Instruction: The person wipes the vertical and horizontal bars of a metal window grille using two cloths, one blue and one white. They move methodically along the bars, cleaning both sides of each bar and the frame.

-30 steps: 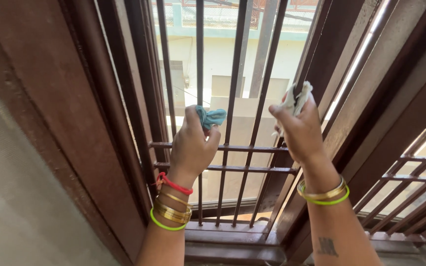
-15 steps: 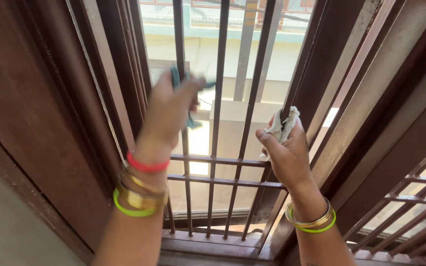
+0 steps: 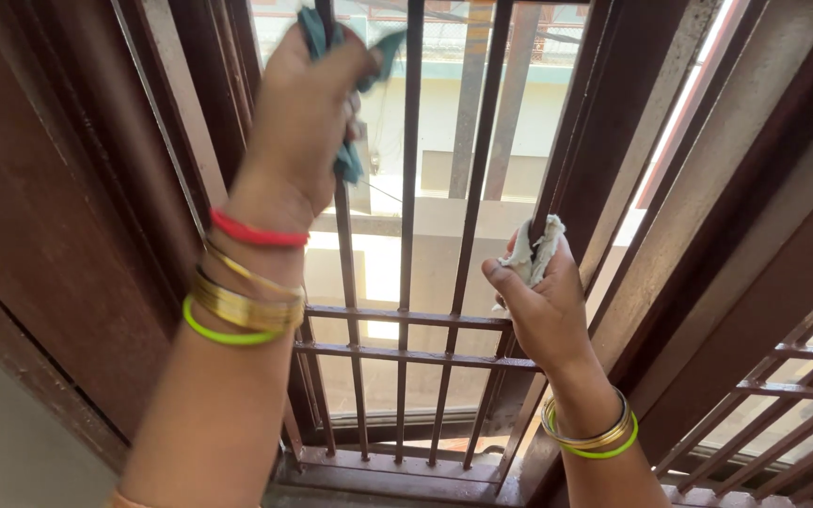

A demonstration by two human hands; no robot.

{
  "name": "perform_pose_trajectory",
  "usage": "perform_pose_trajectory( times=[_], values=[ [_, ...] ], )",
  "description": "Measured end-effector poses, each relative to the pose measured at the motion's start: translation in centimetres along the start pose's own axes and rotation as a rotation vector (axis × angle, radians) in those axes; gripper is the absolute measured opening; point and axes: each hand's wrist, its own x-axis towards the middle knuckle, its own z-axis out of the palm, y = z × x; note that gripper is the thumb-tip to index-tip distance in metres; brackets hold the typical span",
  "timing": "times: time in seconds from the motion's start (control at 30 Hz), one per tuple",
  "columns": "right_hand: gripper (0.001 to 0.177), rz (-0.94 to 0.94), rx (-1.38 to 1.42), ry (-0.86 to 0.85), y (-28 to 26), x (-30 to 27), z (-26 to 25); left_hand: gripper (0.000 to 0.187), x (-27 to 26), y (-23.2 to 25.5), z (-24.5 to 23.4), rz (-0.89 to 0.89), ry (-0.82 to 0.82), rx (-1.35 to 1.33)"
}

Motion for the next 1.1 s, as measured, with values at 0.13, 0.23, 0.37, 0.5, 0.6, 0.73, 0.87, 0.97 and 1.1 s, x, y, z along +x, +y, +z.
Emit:
perform_pose_trajectory(
  times=[0.13, 0.23, 0.37, 0.5, 0.6, 0.73, 0.87, 0.97, 1.1],
  values=[
    [0.025, -0.005, 0.026, 0.002, 0.1, -0.1, 0.2, 0.013, -4.4, -3.6, -0.9, -0.144, 0.065, 0.113],
    [0.024, -0.027, -0.016, -0.006, 0.1, -0.1, 0.1, 0.017, -9.6, -5.8, -1.3, -0.286, 0.086, 0.382],
    [0.024, -0.032, -0.015, -0.011, -0.2, 0.1, 0.3, 0.025, -12.5, -6.3, -1.3, -0.307, 0.091, 0.648],
    [0.023, -0.033, -0.037, 0.007, -0.2, 0.0, 0.4, 0.043, -15.2, -6.7, -1.2, 0.151, 0.034, 0.819],
    [0.023, -0.032, -0.054, 0.012, 0.1, 0.2, 0.6, 0.044, -17.3, -6.9, -1.8, 0.269, 0.120, 1.033],
    [0.026, 0.004, 0.035, 0.026, 0.8, -0.3, 1.0, 0.033, -17.7, -7.0, -3.5, 0.238, 0.159, 0.993],
    [0.026, -0.007, -0.013, 0.047, 0.9, -0.4, 1.4, 0.031, -17.6, -4.7, -5.0, 0.383, 0.317, 0.989],
    [0.025, -0.003, -0.030, 0.068, 1.0, -0.4, 1.7, 0.035, -16.8, -2.2, -6.5, 0.538, 0.445, 0.956],
    [0.024, 0.004, -0.057, 0.093, 0.9, -0.5, 2.3, 0.037, -14.0, -0.7, -7.4, 0.621, 0.474, 0.978]
  ],
)
